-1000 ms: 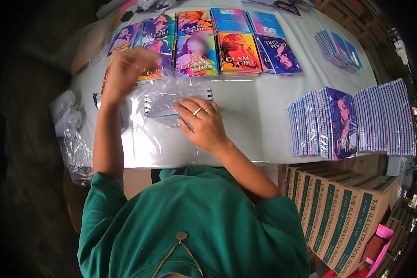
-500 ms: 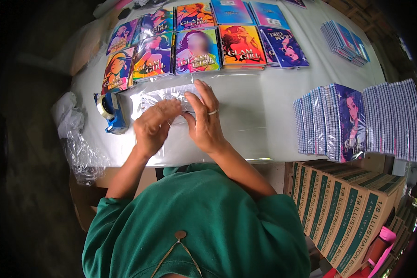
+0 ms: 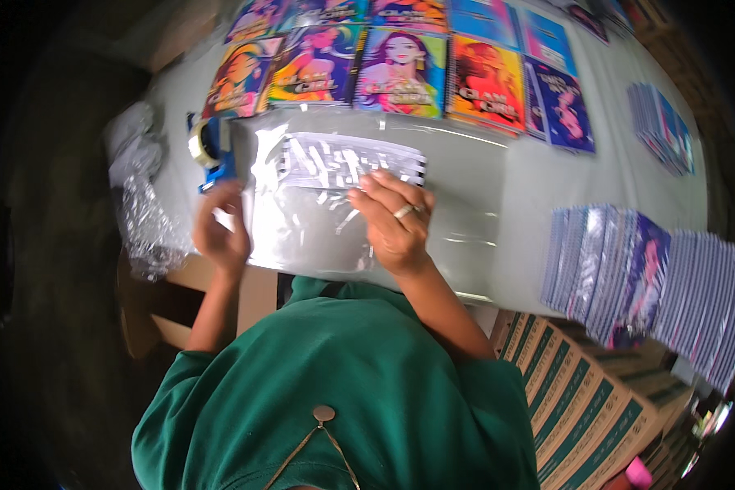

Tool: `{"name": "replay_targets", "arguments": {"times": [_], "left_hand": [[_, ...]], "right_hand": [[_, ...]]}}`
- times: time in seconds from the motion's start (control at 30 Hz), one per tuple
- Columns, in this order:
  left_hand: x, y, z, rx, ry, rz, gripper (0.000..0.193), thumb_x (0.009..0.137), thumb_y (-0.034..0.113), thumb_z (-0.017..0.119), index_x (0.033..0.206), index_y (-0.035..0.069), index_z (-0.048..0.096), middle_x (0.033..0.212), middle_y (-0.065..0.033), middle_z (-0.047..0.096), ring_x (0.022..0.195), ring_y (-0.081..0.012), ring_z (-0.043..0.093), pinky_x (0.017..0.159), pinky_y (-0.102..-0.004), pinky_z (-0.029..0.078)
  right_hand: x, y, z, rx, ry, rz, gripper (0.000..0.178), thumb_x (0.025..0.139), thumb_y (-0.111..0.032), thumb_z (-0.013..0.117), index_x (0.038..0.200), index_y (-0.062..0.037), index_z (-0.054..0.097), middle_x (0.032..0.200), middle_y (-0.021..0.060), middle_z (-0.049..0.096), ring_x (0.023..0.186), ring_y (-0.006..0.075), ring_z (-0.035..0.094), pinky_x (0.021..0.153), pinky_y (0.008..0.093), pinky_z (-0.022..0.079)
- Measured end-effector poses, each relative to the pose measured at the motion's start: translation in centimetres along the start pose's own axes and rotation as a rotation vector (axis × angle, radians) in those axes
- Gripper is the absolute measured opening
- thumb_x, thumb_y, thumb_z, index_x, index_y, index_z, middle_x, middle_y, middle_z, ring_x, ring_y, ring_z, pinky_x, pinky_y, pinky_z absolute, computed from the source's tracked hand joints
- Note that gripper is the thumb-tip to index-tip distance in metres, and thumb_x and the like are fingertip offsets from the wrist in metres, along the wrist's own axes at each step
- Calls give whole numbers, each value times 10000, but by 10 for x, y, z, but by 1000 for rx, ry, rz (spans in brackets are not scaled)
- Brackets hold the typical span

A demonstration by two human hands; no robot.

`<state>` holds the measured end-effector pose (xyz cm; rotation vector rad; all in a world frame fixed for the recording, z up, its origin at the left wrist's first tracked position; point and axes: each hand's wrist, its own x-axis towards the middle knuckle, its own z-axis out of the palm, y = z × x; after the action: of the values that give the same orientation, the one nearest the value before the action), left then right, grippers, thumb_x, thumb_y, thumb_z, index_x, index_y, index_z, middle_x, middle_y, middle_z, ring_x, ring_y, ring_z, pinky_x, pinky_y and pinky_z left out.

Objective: The person puts spiral notebooks into plastic sleeves, applies tape from a dispenser to seal the sleeves, and organizes the notebooks into stacks on a work table.

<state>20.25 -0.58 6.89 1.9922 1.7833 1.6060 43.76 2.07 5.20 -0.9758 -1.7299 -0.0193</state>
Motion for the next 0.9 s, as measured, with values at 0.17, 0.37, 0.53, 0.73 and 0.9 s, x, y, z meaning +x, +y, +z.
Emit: {"name": "replay_targets", "arguments": {"times": [0.17, 0.37, 0.53, 0.73, 0.9], "left_hand": [[22, -131, -56, 34, -64, -897, 343, 845, 279, 563, 1070, 27, 619, 759, -46, 537, 642, -111, 445, 529, -243, 367], [37, -158, -60, -162, -482, -1353, 354, 852, 349, 566, 1049, 61, 629, 882, -44, 548, 692, -117, 419, 561, -265, 345], [-7, -164, -72, -1004, -256, -1070, 335, 867, 334, 558, 1034, 49, 617, 1155, -61, 535, 972, -189, 520, 845, -337, 393], [-65, -170, -74, -155, -185, -1002, 182, 841, 177, 639, 830, -3, 668, 725, -60, 651, 618, -121, 591, 605, -249, 480], [35, -83, -38, -316, 352, -553, 316, 901, 235, 559, 825, -56, 656, 733, -127, 652, 524, -116, 554, 503, -260, 453]], "right_hand": [[-11, 6, 8, -55, 43, -110, 187, 689, -40, 714, 837, -154, 709, 946, -19, 657, 949, 145, 587, 791, 254, 373], [-14, 11, 12, -75, 50, -179, 191, 709, -42, 709, 842, -178, 700, 975, -19, 652, 961, 143, 579, 808, 254, 360], [-12, 9, 13, -104, 59, -168, 226, 701, -9, 723, 805, -196, 650, 953, -27, 643, 948, 155, 592, 831, 258, 358], [-16, 12, 14, -90, 52, -186, 194, 703, -49, 733, 795, -196, 646, 985, -33, 637, 985, 149, 565, 832, 268, 341], [-18, 15, 14, -50, 49, -164, 238, 651, -25, 736, 767, -204, 631, 975, -41, 632, 986, 162, 567, 844, 279, 336]]}}
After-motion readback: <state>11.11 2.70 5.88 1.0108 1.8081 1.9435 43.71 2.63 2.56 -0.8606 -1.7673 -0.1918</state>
